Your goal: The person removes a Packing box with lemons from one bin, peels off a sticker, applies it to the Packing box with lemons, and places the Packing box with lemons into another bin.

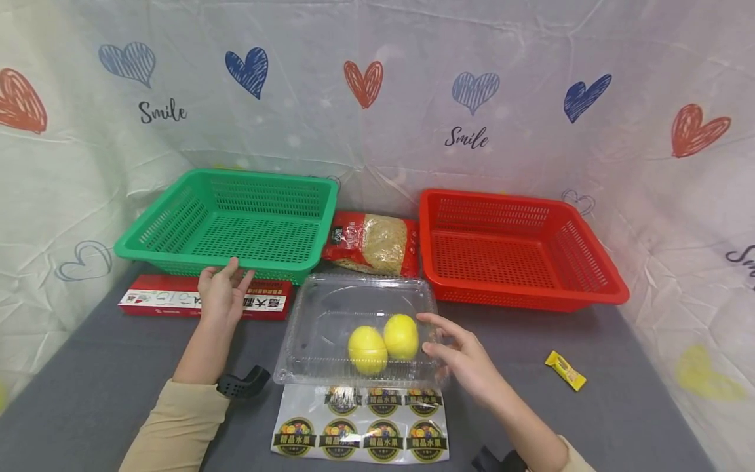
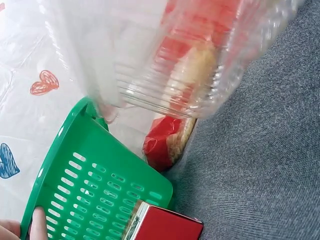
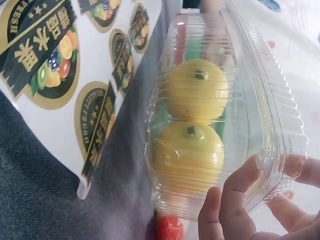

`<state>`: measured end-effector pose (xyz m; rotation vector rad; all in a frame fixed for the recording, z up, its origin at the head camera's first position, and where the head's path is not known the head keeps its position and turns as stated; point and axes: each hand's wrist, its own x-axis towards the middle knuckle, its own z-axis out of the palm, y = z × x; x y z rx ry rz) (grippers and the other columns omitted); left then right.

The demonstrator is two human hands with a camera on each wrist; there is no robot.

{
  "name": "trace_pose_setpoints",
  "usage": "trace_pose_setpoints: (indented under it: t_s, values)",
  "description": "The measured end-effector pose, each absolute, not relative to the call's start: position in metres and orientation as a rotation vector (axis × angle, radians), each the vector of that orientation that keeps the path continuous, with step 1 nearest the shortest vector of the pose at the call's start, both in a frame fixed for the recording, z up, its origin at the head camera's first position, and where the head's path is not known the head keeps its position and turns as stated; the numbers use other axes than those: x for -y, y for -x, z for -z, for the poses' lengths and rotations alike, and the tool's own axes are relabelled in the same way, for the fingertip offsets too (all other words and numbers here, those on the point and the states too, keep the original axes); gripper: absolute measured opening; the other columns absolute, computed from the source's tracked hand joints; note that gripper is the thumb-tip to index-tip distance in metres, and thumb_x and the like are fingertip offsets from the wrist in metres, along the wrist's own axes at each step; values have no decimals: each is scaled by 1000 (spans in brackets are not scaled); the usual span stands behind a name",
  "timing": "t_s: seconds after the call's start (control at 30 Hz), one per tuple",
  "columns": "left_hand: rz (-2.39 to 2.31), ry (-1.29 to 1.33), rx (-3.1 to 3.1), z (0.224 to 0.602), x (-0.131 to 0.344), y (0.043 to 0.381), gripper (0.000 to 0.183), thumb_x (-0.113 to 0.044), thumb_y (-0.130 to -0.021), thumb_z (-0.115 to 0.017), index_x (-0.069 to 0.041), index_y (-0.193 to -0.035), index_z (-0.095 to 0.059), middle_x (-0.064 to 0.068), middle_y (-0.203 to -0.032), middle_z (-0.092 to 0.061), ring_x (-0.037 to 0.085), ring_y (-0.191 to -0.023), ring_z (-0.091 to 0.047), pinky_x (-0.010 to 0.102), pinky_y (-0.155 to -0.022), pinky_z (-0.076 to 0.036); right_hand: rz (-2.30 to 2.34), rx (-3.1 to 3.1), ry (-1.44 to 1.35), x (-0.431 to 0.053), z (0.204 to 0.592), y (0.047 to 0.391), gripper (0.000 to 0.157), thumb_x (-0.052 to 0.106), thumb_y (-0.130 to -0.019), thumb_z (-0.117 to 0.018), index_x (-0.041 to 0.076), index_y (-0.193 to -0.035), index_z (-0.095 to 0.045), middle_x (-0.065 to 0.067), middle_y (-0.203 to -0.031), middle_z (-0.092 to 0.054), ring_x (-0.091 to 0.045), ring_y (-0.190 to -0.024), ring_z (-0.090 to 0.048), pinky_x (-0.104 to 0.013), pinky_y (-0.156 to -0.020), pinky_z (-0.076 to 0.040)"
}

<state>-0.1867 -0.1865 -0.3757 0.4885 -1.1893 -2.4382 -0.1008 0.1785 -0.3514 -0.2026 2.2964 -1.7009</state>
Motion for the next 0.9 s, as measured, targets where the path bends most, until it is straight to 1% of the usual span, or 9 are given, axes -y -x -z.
trace_pose_setpoints:
  t_s: [0.1,0.13,0.23,0.4,0.6,0.77,0.83,0.9]
  values:
    - [2448,-521,1185,373,187,187,25,-12,-92,-53,-9,-101,-30,8,-103,-41,15,-89,-50,29,-87,-47,1707,-2294,184,-177,355,106,49,10,-88,-56,7,-135,-42,-25,-126,-34,-37,-95,-53,-36,-53,-50]
    - [2435,-561,1223,371,187,187,23,-12,-93,-50,-9,-101,-29,6,-104,-40,14,-90,-49,28,-88,-46,1710,-2292,187,-177,356,108,50,10,-88,-57,7,-136,-42,-25,-125,-34,-36,-94,-52,-36,-53,-50]
    - [2447,-594,1218,369,187,188,19,-9,-94,-47,-10,-101,-29,6,-104,-38,15,-90,-47,27,-88,-46,1705,-2292,185,-177,358,112,51,12,-88,-58,7,-136,-42,-25,-125,-33,-35,-94,-51,-36,-53,-51]
    - [2449,-590,1222,370,187,188,20,-10,-94,-48,-10,-100,-29,7,-103,-39,16,-91,-48,27,-87,-46,1676,-2314,165,-175,363,118,50,12,-88,-57,8,-136,-41,-24,-123,-34,-36,-95,-51,-37,-56,-51]
    - [2434,-575,1237,370,187,188,19,-9,-94,-47,-10,-99,-28,7,-103,-39,16,-91,-49,28,-89,-46,1691,-2309,186,-176,369,124,49,6,-88,-56,6,-136,-41,-22,-113,-35,-37,-91,-51,-36,-56,-51]
    - [2424,-568,1251,371,186,188,19,-10,-94,-48,-10,-99,-29,7,-103,-39,16,-92,-49,28,-89,-45,1705,-2306,203,-176,373,129,49,4,-88,-55,4,-135,-41,-20,-107,-36,-34,-87,-51,-35,-56,-51]
    - [2424,-565,1251,371,186,188,21,-12,-94,-49,-10,-99,-29,7,-103,-39,15,-92,-49,28,-89,-46,1703,-2305,202,-176,374,131,49,5,-89,-56,5,-135,-41,-21,-106,-36,-34,-87,-51,-35,-57,-52]
    - [2421,-560,1250,372,187,188,22,-13,-94,-50,-10,-99,-29,7,-103,-39,16,-91,-49,28,-88,-46,1686,-2307,207,-176,374,132,49,6,-89,-56,6,-136,-41,-22,-111,-36,-36,-90,-52,-36,-58,-52]
